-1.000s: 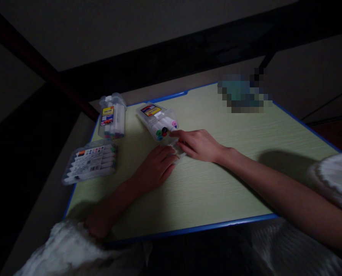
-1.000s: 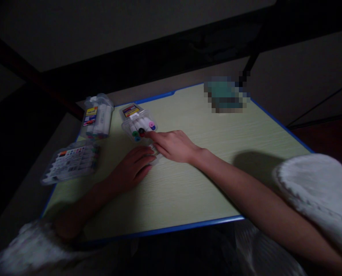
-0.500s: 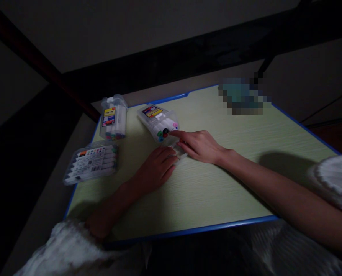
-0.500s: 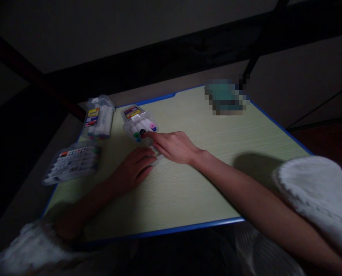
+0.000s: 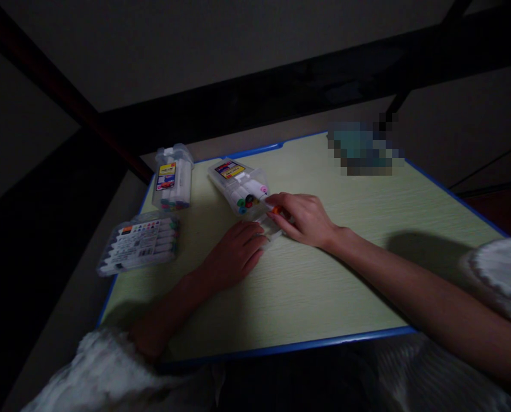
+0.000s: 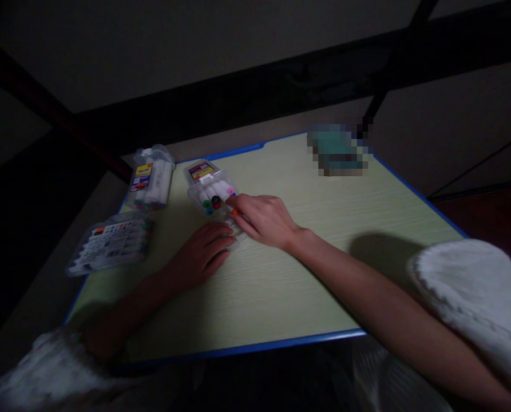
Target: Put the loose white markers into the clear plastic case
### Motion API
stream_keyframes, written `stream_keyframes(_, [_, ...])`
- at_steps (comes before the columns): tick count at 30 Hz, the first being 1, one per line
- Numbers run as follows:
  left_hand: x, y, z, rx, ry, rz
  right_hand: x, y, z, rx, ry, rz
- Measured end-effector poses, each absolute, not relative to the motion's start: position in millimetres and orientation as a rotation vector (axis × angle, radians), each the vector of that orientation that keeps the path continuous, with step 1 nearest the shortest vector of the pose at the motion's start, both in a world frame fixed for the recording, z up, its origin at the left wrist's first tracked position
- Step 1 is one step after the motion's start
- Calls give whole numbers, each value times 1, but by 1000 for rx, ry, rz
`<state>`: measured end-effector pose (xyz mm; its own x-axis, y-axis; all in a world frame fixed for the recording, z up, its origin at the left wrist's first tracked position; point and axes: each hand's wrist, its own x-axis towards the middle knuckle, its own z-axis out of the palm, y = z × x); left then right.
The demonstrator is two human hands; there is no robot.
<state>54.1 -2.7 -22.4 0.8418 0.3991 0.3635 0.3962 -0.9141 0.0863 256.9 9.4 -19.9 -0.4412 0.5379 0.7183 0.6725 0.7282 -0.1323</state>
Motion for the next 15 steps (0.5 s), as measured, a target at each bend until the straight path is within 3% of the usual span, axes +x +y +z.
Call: stream_keyframes(15, [53, -4, -22, 2999, 666, 564, 256, 10, -19, -882, -2169, -151])
